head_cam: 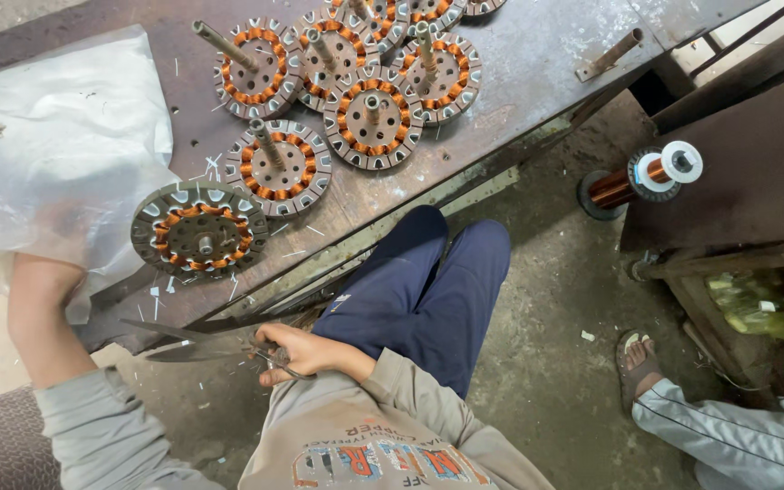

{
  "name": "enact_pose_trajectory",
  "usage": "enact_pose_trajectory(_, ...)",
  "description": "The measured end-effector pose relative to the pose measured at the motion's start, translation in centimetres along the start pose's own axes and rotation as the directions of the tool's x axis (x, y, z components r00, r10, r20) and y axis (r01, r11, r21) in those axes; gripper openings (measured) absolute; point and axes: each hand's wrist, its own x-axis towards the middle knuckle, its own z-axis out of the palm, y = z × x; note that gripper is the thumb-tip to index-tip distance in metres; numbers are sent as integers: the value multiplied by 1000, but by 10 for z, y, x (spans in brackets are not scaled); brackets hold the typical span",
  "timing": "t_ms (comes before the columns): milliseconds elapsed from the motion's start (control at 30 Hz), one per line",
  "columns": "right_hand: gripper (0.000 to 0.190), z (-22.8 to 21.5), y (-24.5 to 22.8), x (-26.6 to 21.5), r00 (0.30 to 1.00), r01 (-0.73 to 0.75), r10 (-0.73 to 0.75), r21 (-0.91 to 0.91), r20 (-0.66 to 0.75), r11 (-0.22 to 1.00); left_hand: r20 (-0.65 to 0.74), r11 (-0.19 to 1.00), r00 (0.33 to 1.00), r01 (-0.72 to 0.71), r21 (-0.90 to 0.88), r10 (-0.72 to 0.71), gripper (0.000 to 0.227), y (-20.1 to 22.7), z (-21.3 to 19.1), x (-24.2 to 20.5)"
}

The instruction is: The person cuts small white plastic strips using shears and inserts them into slots on circular metal stators with copper windings. The person repeats this process for multiple stators arranged on a metal workbench.

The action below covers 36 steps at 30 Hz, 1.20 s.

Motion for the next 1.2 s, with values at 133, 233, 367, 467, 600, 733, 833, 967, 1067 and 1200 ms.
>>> enact_pose_trajectory(133, 64, 4, 5, -2, 1000, 28, -28, -48, 9, 998, 43, 992, 999, -37, 122, 32, 35, 21, -1, -8)
enact_pose_trajectory(233, 66, 5, 7, -3, 998, 60, -60, -54, -6, 997, 33, 977, 994, -111, 183, 107, 31, 32, -4, -20)
enact_pose_trajectory(367, 67, 6, 14, 0, 999, 43, -43, -52, 4, 998, 94, 986, 995, -37, 163, 22, 32, 23, -33, -20)
enact_pose_trajectory(467, 66, 9, 12, -1, 999, 27, -27, 2, 27, 1000, -88, 718, 957, 144, -681, -276, 29, 25, -29, -35)
enact_pose_trajectory(600, 67, 8, 5, -6, 999, -4, 3, 31, 35, 1000, -308, 894, 951, -157, -419, 22, 22, 46, -11, -73)
enact_pose_trajectory(733, 68, 5, 3, -12, 994, -87, 81, 101, 67, 991, -460, 994, 883, -56, 93, 93, 8, 90, -15, -119)
enact_pose_trajectory(833, 71, 8, 3, -9, 991, -122, 106, 192, 87, 974, -592, 994, 799, -109, 29, 105, 12, 123, -28, -144)
enact_pose_trajectory(967, 72, 7, 0, -9, 989, -127, 100, 279, 109, 952, -547, 856, 806, -103, -506, -226, 17, 143, -25, -177)
enact_pose_trajectory(1067, 72, 9, -4, -13, 989, -133, 112, 275, 92, 952, -358, 571, 855, -90, -816, -376, 18, 134, -6, -197)
enact_pose_trajectory(1200, 67, 15, -7, -11, 990, -140, 135, 126, 51, 982, -243, 388, 874, -69, -919, -421, 24, 118, 27, -215)
